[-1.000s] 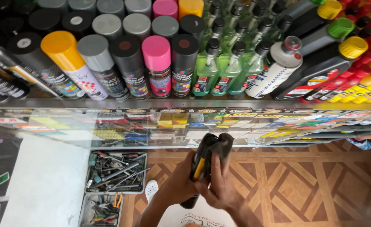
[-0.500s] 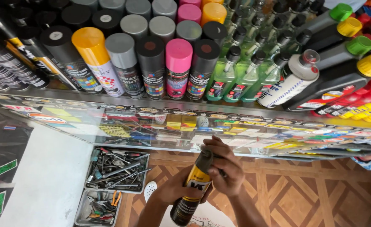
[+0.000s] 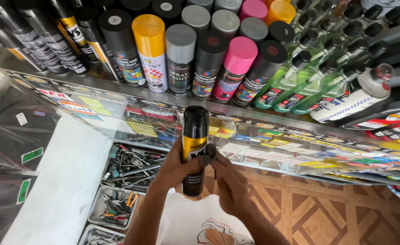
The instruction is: Wiping down and organizing various spray cans on a shop shelf using a cleaning cloth.
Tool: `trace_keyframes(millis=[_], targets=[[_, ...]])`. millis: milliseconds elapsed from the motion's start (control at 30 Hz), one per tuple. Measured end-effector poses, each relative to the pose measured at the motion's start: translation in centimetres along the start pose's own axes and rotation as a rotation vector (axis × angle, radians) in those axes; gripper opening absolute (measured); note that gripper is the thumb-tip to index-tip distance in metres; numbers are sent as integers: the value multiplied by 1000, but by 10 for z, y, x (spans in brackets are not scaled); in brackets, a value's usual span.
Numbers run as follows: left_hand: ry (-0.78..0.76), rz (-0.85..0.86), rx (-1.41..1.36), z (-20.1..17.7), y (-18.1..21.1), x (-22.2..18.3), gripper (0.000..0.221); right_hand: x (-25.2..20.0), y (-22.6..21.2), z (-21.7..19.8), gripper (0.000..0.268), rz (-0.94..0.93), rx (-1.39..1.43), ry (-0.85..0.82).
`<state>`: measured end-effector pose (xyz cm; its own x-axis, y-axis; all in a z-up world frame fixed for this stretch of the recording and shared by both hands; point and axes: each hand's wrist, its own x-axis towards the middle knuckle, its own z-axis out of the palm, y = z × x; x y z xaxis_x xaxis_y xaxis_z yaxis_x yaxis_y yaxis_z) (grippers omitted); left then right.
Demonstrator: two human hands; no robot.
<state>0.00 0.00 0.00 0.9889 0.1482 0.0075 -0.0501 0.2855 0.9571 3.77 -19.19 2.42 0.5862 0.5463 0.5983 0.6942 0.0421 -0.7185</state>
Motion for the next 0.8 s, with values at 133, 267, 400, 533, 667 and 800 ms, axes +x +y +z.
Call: trace_keyframes(millis=[133, 267, 400, 533, 667, 800], targets=[[9, -4, 37, -12, 19, 3, 64, 24, 8, 9, 21, 245, 135, 383], [-56, 15, 115, 0, 54, 1, 76, 68, -12, -9, 52, 212, 316, 242], [-207, 29, 443, 2, 73, 6, 63, 77, -11, -5, 84, 34, 422, 117], [-410, 63, 223, 12, 98, 9, 47, 61, -7, 0, 86, 47, 470, 211], [-560, 20, 65, 15, 83, 18, 44, 58, -32, 3, 83, 30, 425, 351], [-544, 49, 199, 26, 77, 21, 42, 50, -50, -9, 75, 20, 76, 468]])
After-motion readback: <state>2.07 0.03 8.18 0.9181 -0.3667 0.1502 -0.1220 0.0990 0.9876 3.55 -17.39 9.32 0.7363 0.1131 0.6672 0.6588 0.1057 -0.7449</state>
